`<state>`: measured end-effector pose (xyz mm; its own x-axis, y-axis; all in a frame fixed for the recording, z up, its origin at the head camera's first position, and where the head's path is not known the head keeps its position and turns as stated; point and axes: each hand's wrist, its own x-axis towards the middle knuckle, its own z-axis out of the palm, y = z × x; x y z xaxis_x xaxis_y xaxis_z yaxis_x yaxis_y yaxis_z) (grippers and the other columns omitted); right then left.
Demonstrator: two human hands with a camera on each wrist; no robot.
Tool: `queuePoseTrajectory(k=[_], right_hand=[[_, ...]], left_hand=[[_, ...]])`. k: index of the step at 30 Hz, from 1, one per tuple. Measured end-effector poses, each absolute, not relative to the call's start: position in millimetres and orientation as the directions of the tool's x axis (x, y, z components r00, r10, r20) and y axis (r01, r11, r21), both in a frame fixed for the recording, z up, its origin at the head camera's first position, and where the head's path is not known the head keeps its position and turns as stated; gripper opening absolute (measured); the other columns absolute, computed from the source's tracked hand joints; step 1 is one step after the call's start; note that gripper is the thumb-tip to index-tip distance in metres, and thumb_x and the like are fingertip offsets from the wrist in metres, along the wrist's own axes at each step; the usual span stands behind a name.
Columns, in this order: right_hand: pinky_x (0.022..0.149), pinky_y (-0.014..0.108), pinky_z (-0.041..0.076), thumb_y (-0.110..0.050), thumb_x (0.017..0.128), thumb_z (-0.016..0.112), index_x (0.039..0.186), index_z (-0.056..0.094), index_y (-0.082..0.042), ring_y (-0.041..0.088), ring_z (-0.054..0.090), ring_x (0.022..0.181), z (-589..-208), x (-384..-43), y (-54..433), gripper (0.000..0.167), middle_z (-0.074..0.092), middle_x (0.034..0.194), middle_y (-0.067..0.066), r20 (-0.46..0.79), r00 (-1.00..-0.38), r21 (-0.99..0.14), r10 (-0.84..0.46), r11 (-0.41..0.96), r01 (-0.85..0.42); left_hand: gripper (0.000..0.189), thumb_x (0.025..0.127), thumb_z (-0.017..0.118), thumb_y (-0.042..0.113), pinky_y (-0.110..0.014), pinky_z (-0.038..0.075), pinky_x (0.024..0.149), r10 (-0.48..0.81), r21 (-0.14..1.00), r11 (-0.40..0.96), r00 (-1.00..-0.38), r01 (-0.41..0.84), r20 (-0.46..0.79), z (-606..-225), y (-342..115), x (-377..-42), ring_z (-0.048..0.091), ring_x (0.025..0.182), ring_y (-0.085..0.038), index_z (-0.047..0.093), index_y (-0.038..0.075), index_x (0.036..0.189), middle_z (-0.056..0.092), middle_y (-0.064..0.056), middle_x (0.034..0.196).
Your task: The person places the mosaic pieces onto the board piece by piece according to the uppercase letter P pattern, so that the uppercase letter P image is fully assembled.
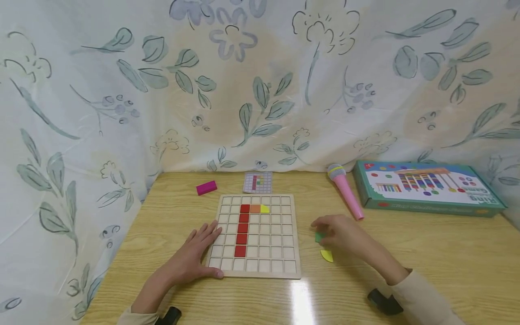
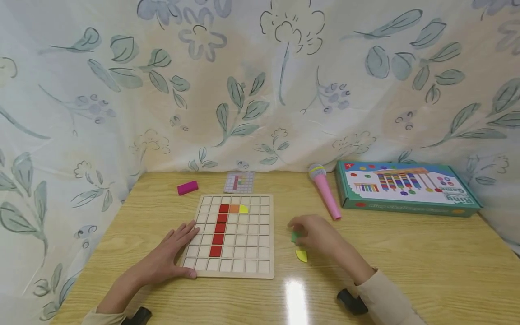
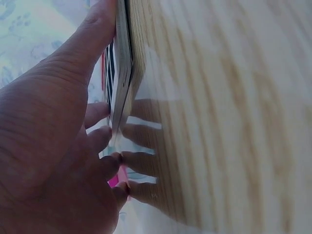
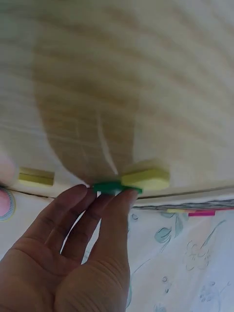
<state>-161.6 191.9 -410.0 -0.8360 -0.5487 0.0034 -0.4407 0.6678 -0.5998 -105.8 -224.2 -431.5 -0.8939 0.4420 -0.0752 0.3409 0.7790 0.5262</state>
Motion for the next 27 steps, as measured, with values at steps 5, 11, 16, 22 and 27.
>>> queuePoseTrajectory(k=[5, 11, 16, 22, 27], right_hand=[[0.075, 0.032, 0.056, 0.005, 0.074, 0.078, 0.107, 0.071, -0.002, 0.017, 0.064, 0.086, -409, -161, 186, 0.035, 0.070, 0.093, 0.001, 0.037, -0.831, -0.587, -0.555, 0.661, -0.468], [0.071, 0.031, 0.056, 0.008, 0.076, 0.075, 0.105, 0.071, 0.000, 0.012, 0.060, 0.079, -402, -168, 173, 0.030, 0.065, 0.082, -0.003, 0.134, -0.794, -0.546, -0.593, 0.624, -0.559], [0.073, 0.030, 0.057, 0.007, 0.079, 0.075, 0.107, 0.070, 0.001, 0.013, 0.060, 0.080, -399, -174, 148, 0.029, 0.066, 0.084, 0.000, 0.149, -0.780, -0.590, -0.607, 0.579, -0.563], [0.076, 0.029, 0.056, 0.004, 0.082, 0.074, 0.109, 0.070, 0.000, 0.013, 0.060, 0.083, -404, -182, 113, 0.027, 0.067, 0.088, 0.000, 0.141, -0.759, -0.645, -0.636, 0.523, -0.558], [0.076, 0.025, 0.056, 0.002, 0.084, 0.074, 0.110, 0.070, -0.001, 0.012, 0.061, 0.085, -407, -191, 87, 0.026, 0.067, 0.089, -0.001, 0.136, -0.736, -0.687, -0.663, 0.472, -0.553]], left_hand=[[0.112, 0.069, 0.076, 0.064, -0.058, 0.008, 0.118, 0.441, 0.528, 0.778, -0.895, 0.341, -0.071, -432, -224, -106, 0.011, 0.148, -0.039, 0.031, 0.007, 0.154, 0.018, -0.011, 0.162], [0.112, 0.069, 0.077, 0.063, -0.057, 0.007, 0.119, 0.443, 0.530, 0.774, -0.894, 0.345, -0.065, -434, -225, -106, 0.010, 0.149, -0.039, 0.030, 0.007, 0.154, 0.018, -0.011, 0.162], [0.112, 0.069, 0.077, 0.063, -0.057, 0.007, 0.119, 0.446, 0.532, 0.772, -0.893, 0.348, -0.062, -434, -225, -106, 0.010, 0.148, -0.039, 0.030, 0.007, 0.154, 0.019, -0.012, 0.162], [0.112, 0.069, 0.076, 0.064, -0.057, 0.007, 0.119, 0.444, 0.527, 0.777, -0.894, 0.346, -0.068, -434, -225, -106, 0.010, 0.149, -0.038, 0.031, 0.008, 0.154, 0.019, -0.011, 0.162], [0.112, 0.069, 0.076, 0.065, -0.057, 0.006, 0.119, 0.438, 0.524, 0.782, -0.896, 0.338, -0.076, -435, -224, -106, 0.010, 0.149, -0.038, 0.031, 0.008, 0.154, 0.018, -0.011, 0.163]])
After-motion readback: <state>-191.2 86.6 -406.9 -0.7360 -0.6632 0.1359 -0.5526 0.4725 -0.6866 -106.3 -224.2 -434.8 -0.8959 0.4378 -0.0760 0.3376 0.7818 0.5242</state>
